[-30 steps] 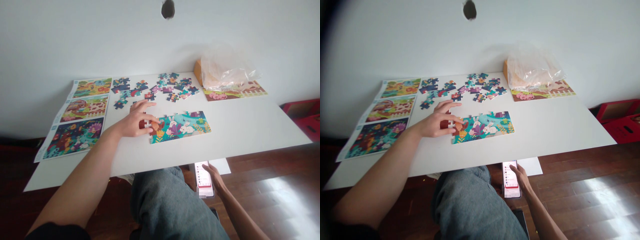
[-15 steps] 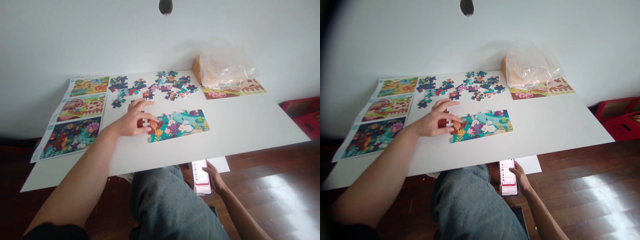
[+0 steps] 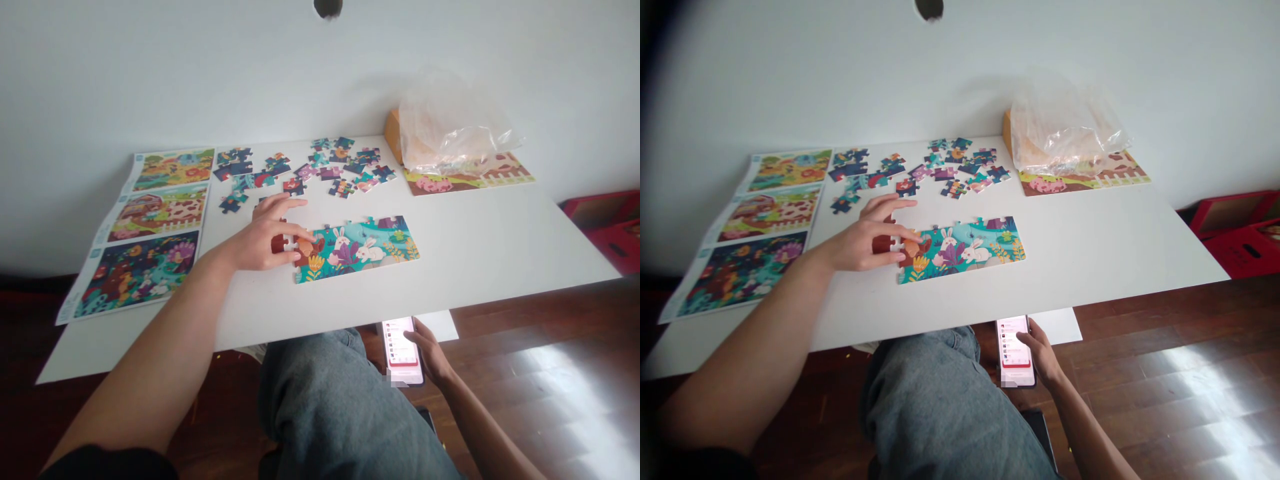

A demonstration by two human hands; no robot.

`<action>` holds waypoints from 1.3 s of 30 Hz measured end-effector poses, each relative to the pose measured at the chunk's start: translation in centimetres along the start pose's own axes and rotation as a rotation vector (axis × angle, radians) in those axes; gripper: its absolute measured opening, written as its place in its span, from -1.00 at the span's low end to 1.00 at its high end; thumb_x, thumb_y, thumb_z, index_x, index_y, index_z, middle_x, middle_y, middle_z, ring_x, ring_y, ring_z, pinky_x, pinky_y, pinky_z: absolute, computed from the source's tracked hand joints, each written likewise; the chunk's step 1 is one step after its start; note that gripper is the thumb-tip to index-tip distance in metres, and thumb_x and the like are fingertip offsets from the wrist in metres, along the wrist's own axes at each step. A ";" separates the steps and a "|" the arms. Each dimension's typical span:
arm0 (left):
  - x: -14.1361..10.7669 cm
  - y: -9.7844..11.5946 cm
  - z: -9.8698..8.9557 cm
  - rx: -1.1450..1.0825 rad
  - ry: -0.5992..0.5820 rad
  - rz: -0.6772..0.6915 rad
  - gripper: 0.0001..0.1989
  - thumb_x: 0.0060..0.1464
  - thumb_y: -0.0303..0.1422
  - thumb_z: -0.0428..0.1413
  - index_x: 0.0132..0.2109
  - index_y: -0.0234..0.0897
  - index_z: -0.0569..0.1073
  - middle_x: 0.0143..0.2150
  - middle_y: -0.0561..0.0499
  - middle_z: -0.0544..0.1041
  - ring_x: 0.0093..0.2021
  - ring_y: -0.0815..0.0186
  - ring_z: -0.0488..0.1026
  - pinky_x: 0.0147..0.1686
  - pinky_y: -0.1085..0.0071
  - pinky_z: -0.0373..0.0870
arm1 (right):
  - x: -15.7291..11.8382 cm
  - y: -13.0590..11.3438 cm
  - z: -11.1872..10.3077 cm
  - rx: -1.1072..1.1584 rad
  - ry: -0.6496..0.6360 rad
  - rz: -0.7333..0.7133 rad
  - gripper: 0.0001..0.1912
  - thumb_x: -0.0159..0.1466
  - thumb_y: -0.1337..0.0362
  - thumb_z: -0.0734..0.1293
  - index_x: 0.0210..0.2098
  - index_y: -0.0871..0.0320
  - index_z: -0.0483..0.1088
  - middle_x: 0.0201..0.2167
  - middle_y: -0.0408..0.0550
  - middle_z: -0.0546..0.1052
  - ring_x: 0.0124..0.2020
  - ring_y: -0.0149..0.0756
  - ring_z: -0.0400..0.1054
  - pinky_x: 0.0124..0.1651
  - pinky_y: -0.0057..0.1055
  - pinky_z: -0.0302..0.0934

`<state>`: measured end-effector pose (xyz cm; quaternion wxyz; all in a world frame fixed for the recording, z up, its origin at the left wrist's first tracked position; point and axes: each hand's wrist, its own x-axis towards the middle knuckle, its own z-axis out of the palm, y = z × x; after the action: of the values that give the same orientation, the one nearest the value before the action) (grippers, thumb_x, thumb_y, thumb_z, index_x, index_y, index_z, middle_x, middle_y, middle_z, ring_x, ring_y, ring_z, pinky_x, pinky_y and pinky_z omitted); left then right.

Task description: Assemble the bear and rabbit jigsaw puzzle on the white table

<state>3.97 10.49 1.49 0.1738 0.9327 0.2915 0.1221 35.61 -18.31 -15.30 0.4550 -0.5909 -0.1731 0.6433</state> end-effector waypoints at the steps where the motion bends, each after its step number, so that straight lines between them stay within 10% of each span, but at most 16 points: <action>1: 0.0 0.0 0.0 0.002 0.000 -0.001 -0.68 -0.05 -0.21 0.24 -0.09 -0.01 0.62 0.35 0.08 0.18 0.37 -0.09 -0.03 0.38 -0.06 -0.15 | 0.0 0.0 0.0 -0.005 0.001 -0.002 -0.76 0.13 0.20 0.40 -0.21 0.13 0.43 -0.35 -0.09 0.58 -0.34 -0.17 0.43 -0.25 -0.28 0.22; 39: -0.2 -0.1 0.1 0.028 -0.004 0.018 -0.69 0.00 -0.22 0.23 -0.06 -0.03 0.61 0.37 0.07 0.14 0.37 -0.10 -0.05 0.36 -0.11 -0.13 | 0.9 1.0 -0.8 -0.016 0.037 0.003 -0.74 0.16 0.13 0.42 -0.23 0.15 0.47 -0.30 -0.01 0.60 -0.31 -0.11 0.45 -0.24 -0.27 0.23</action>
<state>3.74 10.45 1.33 0.1600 0.9379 0.2844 0.1176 36.07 -18.39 -16.77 0.4523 -0.6068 -0.1690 0.6314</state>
